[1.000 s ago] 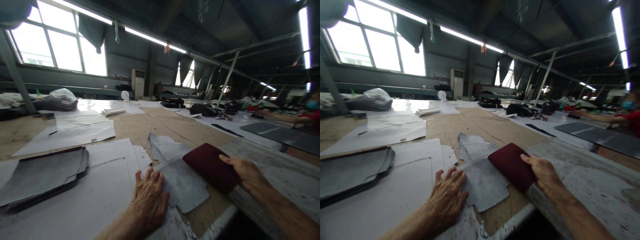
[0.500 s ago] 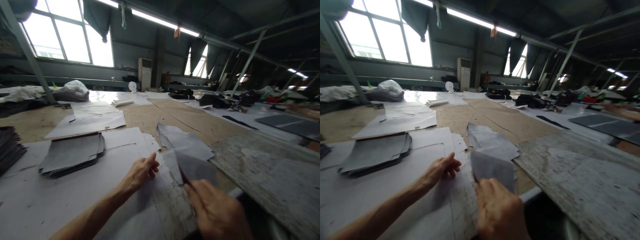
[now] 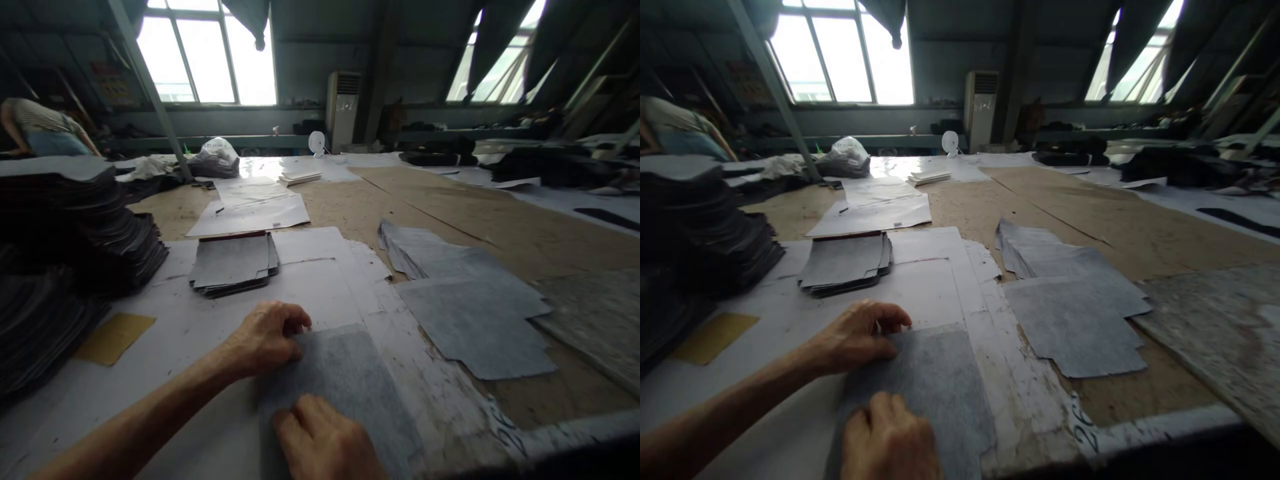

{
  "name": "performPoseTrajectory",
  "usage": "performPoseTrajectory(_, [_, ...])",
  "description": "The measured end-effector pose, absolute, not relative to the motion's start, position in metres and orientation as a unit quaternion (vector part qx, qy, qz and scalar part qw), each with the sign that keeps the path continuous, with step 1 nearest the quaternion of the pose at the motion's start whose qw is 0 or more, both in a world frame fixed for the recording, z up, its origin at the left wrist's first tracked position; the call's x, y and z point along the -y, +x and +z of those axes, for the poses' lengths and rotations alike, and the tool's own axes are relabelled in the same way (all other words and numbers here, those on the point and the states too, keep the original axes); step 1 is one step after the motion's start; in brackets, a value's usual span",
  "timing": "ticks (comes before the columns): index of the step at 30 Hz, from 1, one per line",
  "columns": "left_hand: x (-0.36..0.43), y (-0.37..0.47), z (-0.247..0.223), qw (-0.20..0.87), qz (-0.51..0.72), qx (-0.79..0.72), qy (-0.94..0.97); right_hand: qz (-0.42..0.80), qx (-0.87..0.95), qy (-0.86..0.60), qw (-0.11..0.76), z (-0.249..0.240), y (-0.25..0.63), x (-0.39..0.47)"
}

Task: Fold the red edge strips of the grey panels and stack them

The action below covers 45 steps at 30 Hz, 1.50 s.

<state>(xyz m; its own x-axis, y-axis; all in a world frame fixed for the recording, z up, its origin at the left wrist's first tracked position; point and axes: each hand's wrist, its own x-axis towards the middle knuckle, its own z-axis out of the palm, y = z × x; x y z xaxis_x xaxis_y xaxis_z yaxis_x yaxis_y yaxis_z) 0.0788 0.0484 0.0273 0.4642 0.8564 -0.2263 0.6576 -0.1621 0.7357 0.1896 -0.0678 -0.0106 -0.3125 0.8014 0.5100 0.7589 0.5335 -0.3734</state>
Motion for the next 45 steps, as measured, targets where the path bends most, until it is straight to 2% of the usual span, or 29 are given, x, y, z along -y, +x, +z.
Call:
performPoseTrajectory(4, [-0.042, 0.077, 0.019, 0.342, 0.162, -0.483, 0.790, 0.117, 0.803, -0.472, 0.345, 0.013, 0.228, 0.041])
performPoseTrajectory(5, [-0.041, 0.077, 0.018, 0.335, 0.173, -0.469, 0.799, 0.086, 0.796, -0.486, 0.351, 0.018, 0.239, 0.031])
performPoseTrajectory(8, [-0.039, 0.076, 0.016, 0.326, 0.212, -0.435, 0.812, 0.032, 0.830, -0.473, 0.294, 0.021, 0.265, 0.002])
performPoseTrajectory(11, [-0.036, 0.075, 0.015, 0.318, 0.232, -0.418, 0.819, 0.036, 0.869, -0.433, 0.237, 0.015, 0.276, -0.015])
performPoseTrajectory(14, [-0.034, 0.075, 0.013, 0.290, 0.244, -0.403, 0.833, 0.036, 0.878, -0.414, 0.239, 0.010, 0.278, -0.018])
performPoseTrajectory(20, [-0.029, 0.072, 0.001, 0.134, 0.283, -0.311, 0.897, -0.007, 0.899, -0.373, 0.230, 0.012, 0.281, -0.013])
performPoseTrajectory(24, [-0.027, 0.070, -0.002, 0.081, 0.278, -0.255, 0.922, -0.044, 0.910, -0.338, 0.236, 0.009, 0.283, -0.011])
performPoseTrajectory(31, [-0.023, 0.074, -0.002, 0.039, 0.243, -0.243, 0.938, -0.073, 0.917, -0.315, 0.232, 0.010, 0.281, -0.010])
performPoseTrajectory(36, [-0.022, 0.076, -0.004, 0.007, 0.247, -0.235, 0.940, -0.158, 0.906, -0.315, 0.233, 0.014, 0.264, -0.007])
performPoseTrajectory(41, [-0.022, 0.077, -0.004, 0.014, 0.259, -0.243, 0.935, -0.091, 0.894, -0.352, 0.261, 0.006, 0.251, -0.001])
performPoseTrajectory(45, [-0.022, 0.069, -0.002, 0.028, 0.264, -0.248, 0.931, -0.103, 0.896, -0.354, 0.246, 0.001, 0.253, 0.003])
